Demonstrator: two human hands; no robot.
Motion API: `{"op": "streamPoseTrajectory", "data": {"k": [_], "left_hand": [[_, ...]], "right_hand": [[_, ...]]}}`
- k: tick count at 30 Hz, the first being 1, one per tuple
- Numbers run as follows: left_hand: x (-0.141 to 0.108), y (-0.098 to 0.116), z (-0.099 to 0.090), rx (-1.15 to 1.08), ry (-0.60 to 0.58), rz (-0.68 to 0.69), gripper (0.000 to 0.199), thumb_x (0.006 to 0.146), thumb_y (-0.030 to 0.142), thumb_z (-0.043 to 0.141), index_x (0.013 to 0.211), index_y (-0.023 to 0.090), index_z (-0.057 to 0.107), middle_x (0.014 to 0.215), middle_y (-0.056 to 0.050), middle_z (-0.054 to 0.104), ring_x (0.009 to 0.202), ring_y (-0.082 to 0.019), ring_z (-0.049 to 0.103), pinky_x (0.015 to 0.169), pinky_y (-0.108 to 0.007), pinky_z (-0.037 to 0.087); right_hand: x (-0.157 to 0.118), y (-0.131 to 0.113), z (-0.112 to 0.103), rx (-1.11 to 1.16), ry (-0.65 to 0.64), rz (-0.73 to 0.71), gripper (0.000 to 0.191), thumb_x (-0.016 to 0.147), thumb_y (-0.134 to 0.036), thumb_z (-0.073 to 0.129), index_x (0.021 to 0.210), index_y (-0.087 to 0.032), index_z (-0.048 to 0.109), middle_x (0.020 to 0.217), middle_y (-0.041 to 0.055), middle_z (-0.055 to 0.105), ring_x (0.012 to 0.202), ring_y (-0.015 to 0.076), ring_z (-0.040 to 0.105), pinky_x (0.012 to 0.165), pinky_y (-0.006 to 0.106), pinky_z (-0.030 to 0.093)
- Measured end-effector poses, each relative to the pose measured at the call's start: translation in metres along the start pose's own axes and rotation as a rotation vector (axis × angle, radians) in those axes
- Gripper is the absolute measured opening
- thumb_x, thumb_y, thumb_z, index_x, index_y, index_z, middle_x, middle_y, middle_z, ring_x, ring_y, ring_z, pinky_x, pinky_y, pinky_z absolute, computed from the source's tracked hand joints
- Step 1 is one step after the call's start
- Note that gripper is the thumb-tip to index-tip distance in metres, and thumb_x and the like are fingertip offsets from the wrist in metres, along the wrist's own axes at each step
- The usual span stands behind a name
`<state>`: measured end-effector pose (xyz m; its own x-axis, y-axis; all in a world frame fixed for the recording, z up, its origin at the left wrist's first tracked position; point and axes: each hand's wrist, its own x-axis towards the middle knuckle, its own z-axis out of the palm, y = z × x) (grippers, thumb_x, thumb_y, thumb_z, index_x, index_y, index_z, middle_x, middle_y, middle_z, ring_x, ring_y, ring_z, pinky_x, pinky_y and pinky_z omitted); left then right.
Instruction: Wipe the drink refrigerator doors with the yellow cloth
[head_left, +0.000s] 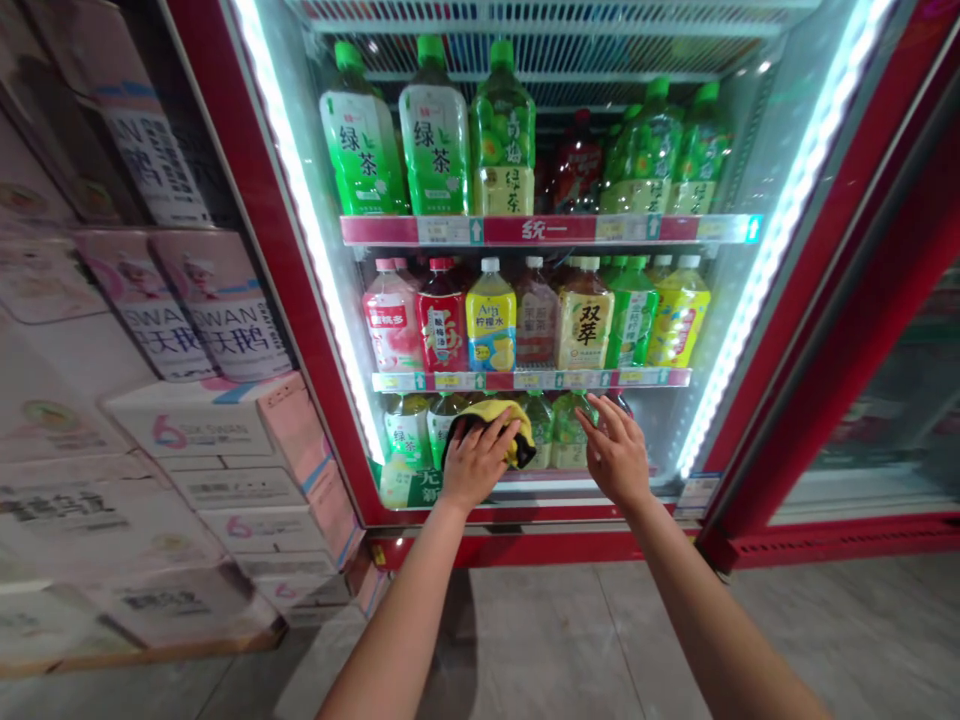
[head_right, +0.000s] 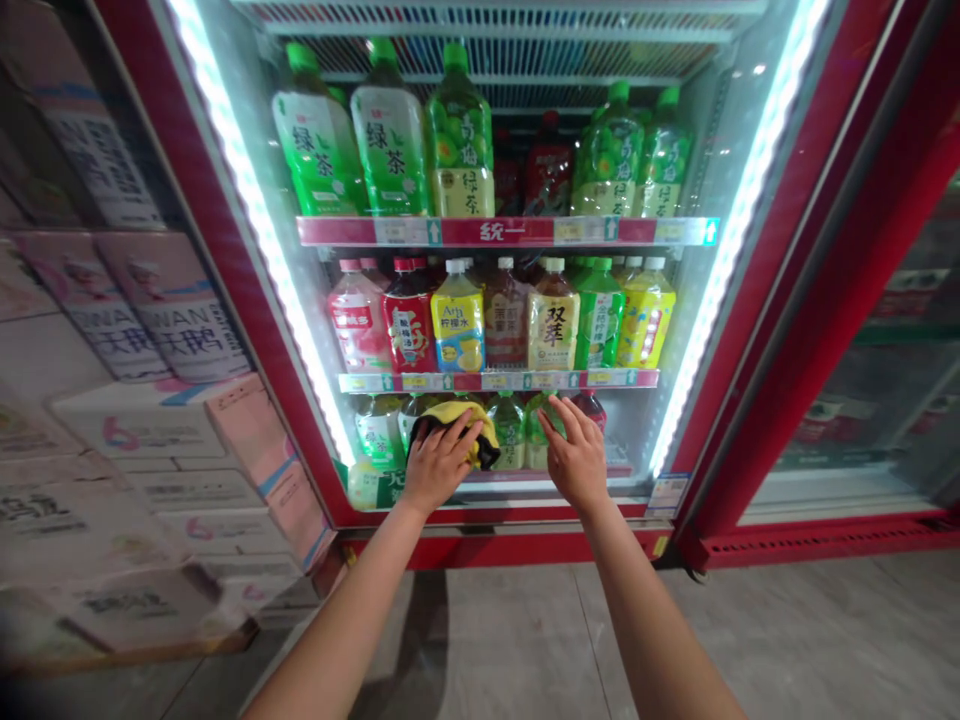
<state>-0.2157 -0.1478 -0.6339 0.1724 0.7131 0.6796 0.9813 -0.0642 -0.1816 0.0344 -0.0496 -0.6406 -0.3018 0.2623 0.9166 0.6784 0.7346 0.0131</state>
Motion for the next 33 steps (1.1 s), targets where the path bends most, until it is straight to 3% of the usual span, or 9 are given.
{"op": "streamPoseTrajectory", "data": {"k": [3,7,11,15,19,23,26,30,33], "left_hand": [[-0.006,-0.015,0.002,0.006,0.126,-0.187,0.068,0.089,0.022,0.062,0.155,0.032,0.045,0.164,-0.005,0.040,0.137,-0.031,0.052,0.127,-0.053,0.024],[0.051,0.004,-0.010,-0.048,0.357,-0.355,0.077,0.093,0.024,0.057,0.163,0.021,0.026,0.173,-0.011,0.015,0.156,-0.036,0.023,0.127,-0.059,0.017],[0.078,0.045,-0.010,0.012,0.126,-0.088,0.081,0.090,0.028,0.065,0.163,0.031,0.027,0.171,-0.005,0.024,0.149,-0.033,0.036,0.127,-0.057,0.020],[0.032,0.047,0.007,0.111,-0.133,0.242,0.081,0.090,0.029,0.067,0.160,0.040,0.027,0.167,0.002,0.034,0.136,-0.027,0.052,0.122,-0.049,0.034],[0.020,0.038,0.008,0.137,-0.120,0.149,0.081,0.088,0.028,0.070,0.159,0.039,0.033,0.163,0.000,0.041,0.131,-0.026,0.056,0.121,-0.050,0.036],[0.077,0.066,-0.005,0.109,0.018,-0.008,0.084,0.087,0.032,0.072,0.161,0.033,0.031,0.167,-0.004,0.032,0.141,-0.031,0.047,0.125,-0.056,0.027],[0.098,0.086,-0.003,0.099,-0.003,0.057,0.084,0.089,0.033,0.069,0.162,0.033,0.028,0.169,-0.003,0.029,0.144,-0.032,0.043,0.125,-0.057,0.026],[0.059,0.078,0.013,0.077,-0.189,0.318,0.077,0.093,0.028,0.063,0.161,0.039,0.028,0.165,0.002,0.037,0.139,-0.028,0.050,0.123,-0.054,0.031],[0.038,0.069,0.017,0.077,-0.209,0.236,0.078,0.091,0.026,0.065,0.160,0.038,0.031,0.163,0.001,0.040,0.134,-0.028,0.054,0.123,-0.055,0.031]], "right_hand": [[-0.011,0.011,0.001,-0.018,0.026,0.009,0.059,0.089,-0.005,0.056,0.141,-0.033,0.060,0.144,0.0078,0.061,0.138,0.0270,0.053,0.109,0.044,0.047],[-0.016,0.023,-0.001,-0.009,0.039,0.056,0.064,0.088,-0.003,0.054,0.144,-0.033,0.057,0.147,0.0096,0.057,0.137,0.0272,0.053,0.108,0.045,0.049],[-0.015,0.024,-0.002,0.023,0.042,0.050,0.066,0.089,-0.002,0.051,0.147,-0.032,0.054,0.148,0.0103,0.056,0.139,0.0266,0.051,0.108,0.046,0.050],[-0.020,0.026,0.000,0.013,0.048,0.055,0.066,0.089,-0.002,0.051,0.148,-0.033,0.052,0.146,0.0100,0.057,0.140,0.0270,0.050,0.109,0.046,0.050],[-0.028,0.036,0.001,0.000,0.074,0.101,0.067,0.090,-0.002,0.049,0.149,-0.033,0.051,0.144,0.0110,0.059,0.137,0.0271,0.053,0.107,0.047,0.051],[-0.033,0.047,-0.001,0.042,0.100,0.154,0.069,0.090,-0.001,0.046,0.152,-0.033,0.048,0.143,0.0123,0.057,0.134,0.0261,0.054,0.106,0.047,0.052],[-0.038,0.051,-0.001,0.060,0.096,0.149,0.070,0.090,0.001,0.045,0.152,-0.033,0.047,0.145,0.0129,0.055,0.135,0.0259,0.052,0.107,0.046,0.052],[-0.048,0.058,-0.002,0.047,0.069,0.194,0.069,0.088,0.001,0.047,0.147,-0.034,0.054,0.145,0.0102,0.056,0.135,0.0255,0.052,0.109,0.047,0.050],[-0.057,0.067,-0.005,0.059,0.044,0.264,0.069,0.084,0.003,0.047,0.142,-0.034,0.059,0.144,0.0093,0.056,0.132,0.0250,0.053,0.107,0.047,0.052]]}}
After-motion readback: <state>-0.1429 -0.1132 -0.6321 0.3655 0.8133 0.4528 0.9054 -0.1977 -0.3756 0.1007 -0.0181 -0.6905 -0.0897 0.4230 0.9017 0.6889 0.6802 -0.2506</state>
